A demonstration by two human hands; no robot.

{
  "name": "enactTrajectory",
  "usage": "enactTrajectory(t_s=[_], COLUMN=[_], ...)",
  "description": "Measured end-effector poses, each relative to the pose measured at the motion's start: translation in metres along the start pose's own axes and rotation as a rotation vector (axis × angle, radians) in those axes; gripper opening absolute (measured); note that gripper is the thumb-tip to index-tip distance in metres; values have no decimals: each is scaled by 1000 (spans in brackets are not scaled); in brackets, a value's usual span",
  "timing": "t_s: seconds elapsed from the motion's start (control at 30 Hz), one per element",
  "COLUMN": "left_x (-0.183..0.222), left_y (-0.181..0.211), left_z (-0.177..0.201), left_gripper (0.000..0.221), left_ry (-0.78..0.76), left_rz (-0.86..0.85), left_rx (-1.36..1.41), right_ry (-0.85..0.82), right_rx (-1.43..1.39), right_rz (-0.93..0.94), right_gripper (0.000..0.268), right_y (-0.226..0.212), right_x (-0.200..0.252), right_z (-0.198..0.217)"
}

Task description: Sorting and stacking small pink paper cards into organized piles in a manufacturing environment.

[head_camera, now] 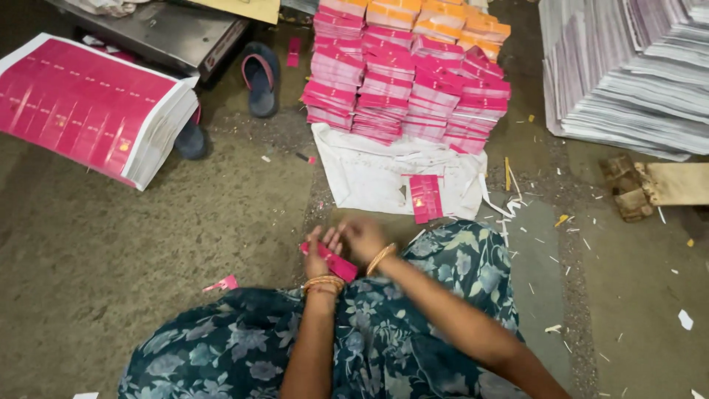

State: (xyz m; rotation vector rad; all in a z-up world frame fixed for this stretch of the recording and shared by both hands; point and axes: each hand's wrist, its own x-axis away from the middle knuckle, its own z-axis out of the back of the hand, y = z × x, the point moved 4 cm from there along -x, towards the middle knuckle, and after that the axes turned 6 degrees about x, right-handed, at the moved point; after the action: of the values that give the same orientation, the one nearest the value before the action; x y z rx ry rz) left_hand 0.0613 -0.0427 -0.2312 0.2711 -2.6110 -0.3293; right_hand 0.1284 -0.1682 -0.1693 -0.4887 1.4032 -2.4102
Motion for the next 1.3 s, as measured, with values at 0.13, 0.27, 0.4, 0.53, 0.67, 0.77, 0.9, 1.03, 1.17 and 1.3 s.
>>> enactTrajectory(t_s=[0.13, 0.27, 0.4, 0.53, 0.67, 0.77, 0.9, 1.03, 1.17, 1.3], left_x=[-6, 2, 18, 20, 13, 14, 10, 22, 30, 9], left_y=[13, 16, 24, 27, 24, 22, 19, 21, 24, 21], left_z=[18, -2, -26, -21, -15, -17, -14, -34, -48, -21], left_gripper=[48, 45, 43, 37, 36, 38, 38, 60, 73, 66], left_ry=[166, 145, 117, 123, 116, 141, 130, 156, 2, -99], left_rz=[7, 58, 64, 47, 61, 48, 56, 87, 0, -86], left_rx=[-37, -25, 9, -27, -19, -10, 19, -10, -53, -127], right_ry=[516, 450, 388, 344, 244, 227, 314, 12, -127, 29], right_rx=[603, 750, 639, 449, 523, 573, 294, -249, -22, 162], right_rz=[-245, -771, -927, -996, -920, -848, -588, -278, -40, 266], right_gripper=[60, 83, 87, 78, 64, 56, 43, 26, 54, 44], right_y=[87, 105, 101, 116, 149, 108, 96, 14, -7, -33], right_x=[-53, -41, -37, -36, -53, -41, -28, 7, 39, 50], right_z=[123, 209, 210, 199, 201, 195, 162, 81, -15, -25])
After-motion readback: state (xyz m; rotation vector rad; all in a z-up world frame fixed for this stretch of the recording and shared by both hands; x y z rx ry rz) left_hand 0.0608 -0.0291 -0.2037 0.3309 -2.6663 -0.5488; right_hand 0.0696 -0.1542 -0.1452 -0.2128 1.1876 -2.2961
